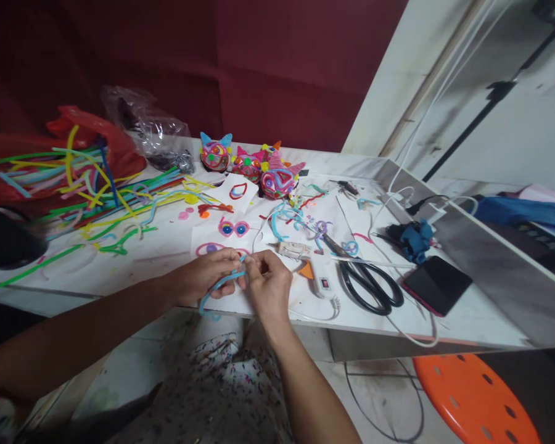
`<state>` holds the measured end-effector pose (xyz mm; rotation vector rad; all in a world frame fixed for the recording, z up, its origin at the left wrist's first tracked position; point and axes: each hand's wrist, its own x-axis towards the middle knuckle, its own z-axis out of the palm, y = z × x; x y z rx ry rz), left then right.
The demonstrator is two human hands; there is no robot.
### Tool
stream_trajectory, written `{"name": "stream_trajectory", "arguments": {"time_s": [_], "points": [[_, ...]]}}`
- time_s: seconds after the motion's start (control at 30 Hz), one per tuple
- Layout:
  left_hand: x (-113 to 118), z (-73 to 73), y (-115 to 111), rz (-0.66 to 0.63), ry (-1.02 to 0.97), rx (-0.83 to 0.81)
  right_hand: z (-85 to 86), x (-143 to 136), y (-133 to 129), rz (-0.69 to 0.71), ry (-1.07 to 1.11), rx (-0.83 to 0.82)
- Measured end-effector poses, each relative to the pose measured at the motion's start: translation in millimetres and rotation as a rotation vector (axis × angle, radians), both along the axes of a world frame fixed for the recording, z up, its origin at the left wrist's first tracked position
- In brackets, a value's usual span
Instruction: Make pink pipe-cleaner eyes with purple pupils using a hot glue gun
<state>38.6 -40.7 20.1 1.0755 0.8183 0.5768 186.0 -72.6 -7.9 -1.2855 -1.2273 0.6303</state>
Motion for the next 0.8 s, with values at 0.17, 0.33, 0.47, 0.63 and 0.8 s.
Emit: {"name": "stream_trajectory", "arguments": {"time_s": [0.17, 0.33, 0.47, 0.63, 0.8], "points": [[-1.5, -1.2, 0.4, 0.041, 0.078, 0.095, 0.9, 4.0, 1.1, 0.134, 0.166, -0.111], [-5.7, -5.2, 2.1, 0.047, 0.191, 0.205, 8.6, 13.0, 2.2, 0.269, 0.283, -0.246], [-8.0, -5.4, 4.2, -0.002, 0.231, 0.290, 10.7, 18.7, 2.8, 0.295, 0.282, -0.261], [-9.5, 1.1, 4.7, -0.022, 0.267, 0.300, 7.8, 25.8, 1.5, 0.363, 0.264, -0.239], [-10.7, 6.8, 3.2, -0.004, 0.286, 0.240, 1.4, 37.1, -1.9, 0.422, 0.013, -0.028]]}}
